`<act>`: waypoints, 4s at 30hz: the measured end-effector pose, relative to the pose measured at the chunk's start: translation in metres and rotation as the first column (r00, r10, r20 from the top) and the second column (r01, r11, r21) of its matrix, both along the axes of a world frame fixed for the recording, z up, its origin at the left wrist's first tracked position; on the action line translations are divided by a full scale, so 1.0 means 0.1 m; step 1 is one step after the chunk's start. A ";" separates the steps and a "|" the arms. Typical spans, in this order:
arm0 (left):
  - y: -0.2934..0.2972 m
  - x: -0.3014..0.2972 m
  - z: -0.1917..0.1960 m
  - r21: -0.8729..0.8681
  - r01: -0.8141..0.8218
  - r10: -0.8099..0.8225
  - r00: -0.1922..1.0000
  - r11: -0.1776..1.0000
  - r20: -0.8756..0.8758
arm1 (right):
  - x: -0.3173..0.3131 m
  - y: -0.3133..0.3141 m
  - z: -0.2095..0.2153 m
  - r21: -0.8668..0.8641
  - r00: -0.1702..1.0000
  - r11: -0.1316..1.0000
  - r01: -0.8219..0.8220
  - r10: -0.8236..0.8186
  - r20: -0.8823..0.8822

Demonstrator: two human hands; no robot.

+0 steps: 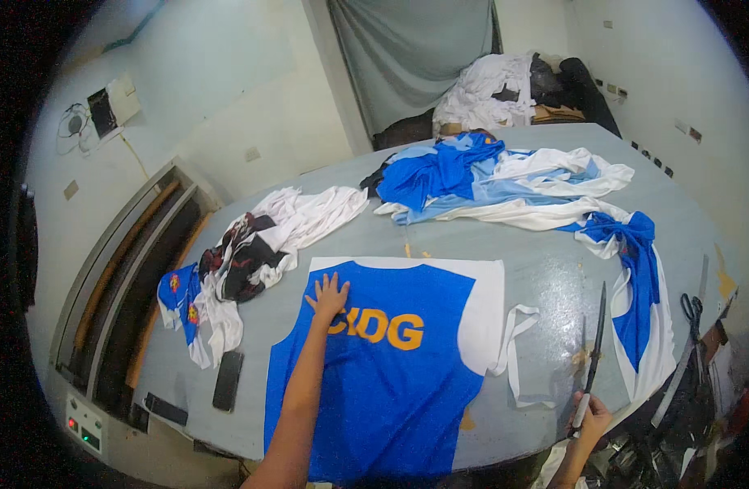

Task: Cutting out blue and white sports jerseys from a large sheet of fabric using scissors.

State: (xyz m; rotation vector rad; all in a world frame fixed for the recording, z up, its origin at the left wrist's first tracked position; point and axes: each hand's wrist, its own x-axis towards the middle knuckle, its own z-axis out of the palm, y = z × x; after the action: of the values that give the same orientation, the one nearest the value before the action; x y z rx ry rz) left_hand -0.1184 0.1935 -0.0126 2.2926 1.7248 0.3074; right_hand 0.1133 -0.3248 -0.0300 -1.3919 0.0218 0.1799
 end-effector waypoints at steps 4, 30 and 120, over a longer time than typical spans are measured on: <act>0.15 0.01 0.02 0.015 -0.001 0.001 0.999 1.000 -0.049 | -0.04 0.06 -0.02 0.034 0.998 0.998 0.059 -0.059 0.004; -2.08 0.97 0.21 0.357 0.876 -0.937 0.349 0.325 -0.003 | -0.06 0.18 0.12 -0.124 0.990 0.992 -0.033 0.050 0.134; -2.12 0.36 0.18 -0.020 0.715 -0.715 0.699 0.699 0.001 | -0.05 -0.39 0.82 -0.195 0.152 0.043 -0.980 0.793 -0.589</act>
State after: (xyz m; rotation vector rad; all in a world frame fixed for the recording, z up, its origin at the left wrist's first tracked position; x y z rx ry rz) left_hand -0.0824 -0.0188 0.0050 2.7230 0.6904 0.1126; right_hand 0.1082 -0.3635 0.0524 -1.7537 -0.6584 1.7015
